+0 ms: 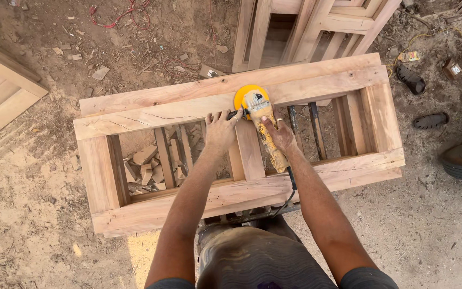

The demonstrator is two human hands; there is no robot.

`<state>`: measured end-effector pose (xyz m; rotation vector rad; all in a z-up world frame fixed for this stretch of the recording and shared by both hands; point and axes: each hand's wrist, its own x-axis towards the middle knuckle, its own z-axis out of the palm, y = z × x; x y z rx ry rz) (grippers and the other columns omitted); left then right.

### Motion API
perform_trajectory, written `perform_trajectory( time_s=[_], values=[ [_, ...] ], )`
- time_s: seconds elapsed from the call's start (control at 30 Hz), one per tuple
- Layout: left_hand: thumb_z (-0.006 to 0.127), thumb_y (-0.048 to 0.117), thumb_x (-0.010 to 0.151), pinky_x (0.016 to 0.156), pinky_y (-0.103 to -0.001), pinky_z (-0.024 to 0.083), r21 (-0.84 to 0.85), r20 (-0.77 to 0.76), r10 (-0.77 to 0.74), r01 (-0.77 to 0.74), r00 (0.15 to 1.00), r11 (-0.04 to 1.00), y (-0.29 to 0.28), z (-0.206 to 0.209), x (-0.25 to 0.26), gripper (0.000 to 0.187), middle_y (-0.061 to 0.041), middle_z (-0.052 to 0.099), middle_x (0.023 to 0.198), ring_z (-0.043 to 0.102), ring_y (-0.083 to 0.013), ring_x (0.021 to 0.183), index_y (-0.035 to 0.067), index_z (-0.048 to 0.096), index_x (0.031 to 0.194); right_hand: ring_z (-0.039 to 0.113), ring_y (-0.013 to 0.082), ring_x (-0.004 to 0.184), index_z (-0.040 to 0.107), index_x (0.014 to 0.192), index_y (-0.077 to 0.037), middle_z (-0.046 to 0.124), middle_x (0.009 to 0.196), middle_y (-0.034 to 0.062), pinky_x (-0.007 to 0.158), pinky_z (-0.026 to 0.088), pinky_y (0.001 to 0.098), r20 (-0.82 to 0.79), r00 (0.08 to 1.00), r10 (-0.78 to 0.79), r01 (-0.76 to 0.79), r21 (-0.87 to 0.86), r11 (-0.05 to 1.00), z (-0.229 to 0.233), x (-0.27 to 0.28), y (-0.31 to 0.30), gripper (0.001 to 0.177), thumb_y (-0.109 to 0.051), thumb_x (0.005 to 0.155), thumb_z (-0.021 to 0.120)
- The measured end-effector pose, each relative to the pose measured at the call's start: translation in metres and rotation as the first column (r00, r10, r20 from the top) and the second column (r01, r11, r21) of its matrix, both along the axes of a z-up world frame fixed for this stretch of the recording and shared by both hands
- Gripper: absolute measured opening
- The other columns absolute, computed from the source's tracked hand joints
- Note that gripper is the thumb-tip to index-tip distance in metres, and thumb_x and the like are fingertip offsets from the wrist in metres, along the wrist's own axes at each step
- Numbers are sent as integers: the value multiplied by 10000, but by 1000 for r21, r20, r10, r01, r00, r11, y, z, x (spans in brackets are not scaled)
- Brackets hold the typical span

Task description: The person uses a power angle grinder with a sanding disc to smooth the surfaces and edges of a wooden window frame resting on a metal stand.

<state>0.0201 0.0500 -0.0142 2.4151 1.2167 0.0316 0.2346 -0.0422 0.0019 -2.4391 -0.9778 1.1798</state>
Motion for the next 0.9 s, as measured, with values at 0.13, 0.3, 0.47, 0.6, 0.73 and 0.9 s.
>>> perform_trajectory(
  time_s=[0.13, 0.3, 0.47, 0.6, 0.73, 0.9],
  values=[
    [562, 130, 949, 1171, -552, 296, -4, 38, 76, -76, 996, 997, -18, 0, -25, 616, -54, 560, 1407, 504, -266, 1329, 378, 509, 1509, 575, 458, 1283, 284, 1623, -247, 596, 1374, 308, 1081, 474, 504, -58, 994, 88, -81, 111, 990, 21, -26, -3, 993, -860, 847, 383],
    [580, 149, 932, 1137, -548, 288, 1, -33, 89, -89, 995, 996, -31, 6, -34, 605, -85, 535, 1405, 506, -273, 1315, 369, 504, 1490, 613, 448, 1240, 153, 1661, -291, 616, 1321, 308, 1069, 498, 497, -72, 993, 95, -98, -43, 994, 37, -43, -11, 990, -828, 858, 369],
    [572, 152, 979, 1164, -555, 280, -69, -27, 97, -99, 995, 993, -55, 6, -38, 582, -66, 536, 1402, 502, -268, 1323, 406, 499, 1498, 654, 402, 1220, 194, 1638, -277, 626, 1327, 269, 1056, 519, 485, -107, 991, 79, -75, 40, 996, 38, -46, -37, 1004, -857, 841, 384],
    [604, 161, 915, 1138, -557, 291, -94, -50, 98, -103, 994, 990, -71, 7, -47, 641, -68, 527, 1399, 496, -268, 1324, 385, 480, 1503, 617, 416, 1236, 213, 1656, -284, 633, 1314, 278, 1052, 500, 506, -63, 993, 104, -103, 24, 994, 36, -57, -54, 990, -842, 853, 366],
    [579, 196, 994, 1150, -570, 289, -75, -22, 87, -88, 996, 993, -80, 7, -48, 536, -83, 530, 1397, 494, -286, 1329, 406, 506, 1481, 638, 410, 1244, 201, 1658, -270, 624, 1330, 276, 1087, 488, 484, -64, 996, 60, -61, -9, 998, 32, -60, -68, 1008, -835, 841, 370],
    [592, 169, 964, 1153, -586, 288, -82, -18, 96, -97, 995, 992, -109, 6, -49, 576, -78, 534, 1409, 500, -280, 1330, 389, 509, 1490, 482, 435, 1388, 260, 1629, -202, 463, 1535, 256, 1150, 401, 482, -43, 995, 90, -82, 155, 984, 19, -52, -99, 977, -817, 891, 435]
  ],
)
